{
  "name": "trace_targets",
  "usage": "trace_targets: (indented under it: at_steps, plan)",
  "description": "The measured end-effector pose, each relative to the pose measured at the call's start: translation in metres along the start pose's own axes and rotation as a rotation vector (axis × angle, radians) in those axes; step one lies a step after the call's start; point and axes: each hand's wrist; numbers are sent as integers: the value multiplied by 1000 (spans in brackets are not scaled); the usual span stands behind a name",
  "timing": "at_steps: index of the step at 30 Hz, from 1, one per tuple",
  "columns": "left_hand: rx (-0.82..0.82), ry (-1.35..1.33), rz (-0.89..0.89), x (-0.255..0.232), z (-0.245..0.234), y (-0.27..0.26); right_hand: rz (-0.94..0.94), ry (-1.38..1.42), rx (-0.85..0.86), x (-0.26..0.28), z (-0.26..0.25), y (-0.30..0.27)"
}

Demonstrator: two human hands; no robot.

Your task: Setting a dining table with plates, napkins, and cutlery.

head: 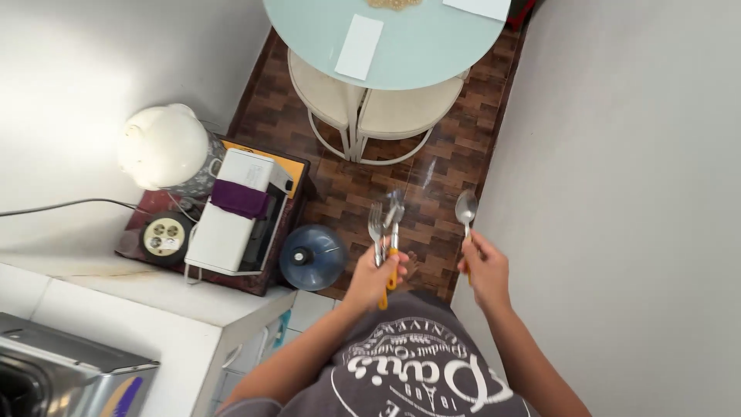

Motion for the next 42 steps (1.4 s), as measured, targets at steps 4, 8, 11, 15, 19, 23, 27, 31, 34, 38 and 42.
trace_targets:
  at_steps: [4, 8, 11, 15, 19, 23, 27, 31, 34, 38, 42]
  plan:
    - [-36, -1, 41, -17, 41, 61, -83, -40, -11, 55, -24, 82]
    - [-46, -62, 95, -24, 79, 109, -182, -91, 20, 93, -37, 152]
    - [-31, -102, 114, -29, 100, 145, -244, -123, 38, 129, -40, 189]
    - [-49, -123, 60, -44, 108, 201, -268, -159, 30, 149, -40, 241]
    - [-42, -81, 64, -73, 118, 270, -356, -192, 0, 152, -45, 309]
    - [-26, -69, 60, -108, 133, 333, -478, -418, -121, 174, -54, 371]
    - [13, -65, 80, -158, 154, 389, -537, -568, -203, 206, -52, 440]
    - [-10, -41, 61, -189, 159, 432, -592, -614, -220, 230, -41, 494]
    - [-38, -25, 69, -205, 163, 453, -649, -657, -216, 243, -33, 537]
    - [-130, -34, 66, -208, 160, 472, -758, -792, -186, 246, -30, 605]
    - [-230, -105, 123, -197, 157, 479, -857, -894, -109, 233, -30, 676]
Point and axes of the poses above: each hand's wrist, its own y-axis towards the middle knuckle, its own z-axis out of the palm, x = y × z, and after that the axes turned 13 degrees about -y, right-handed
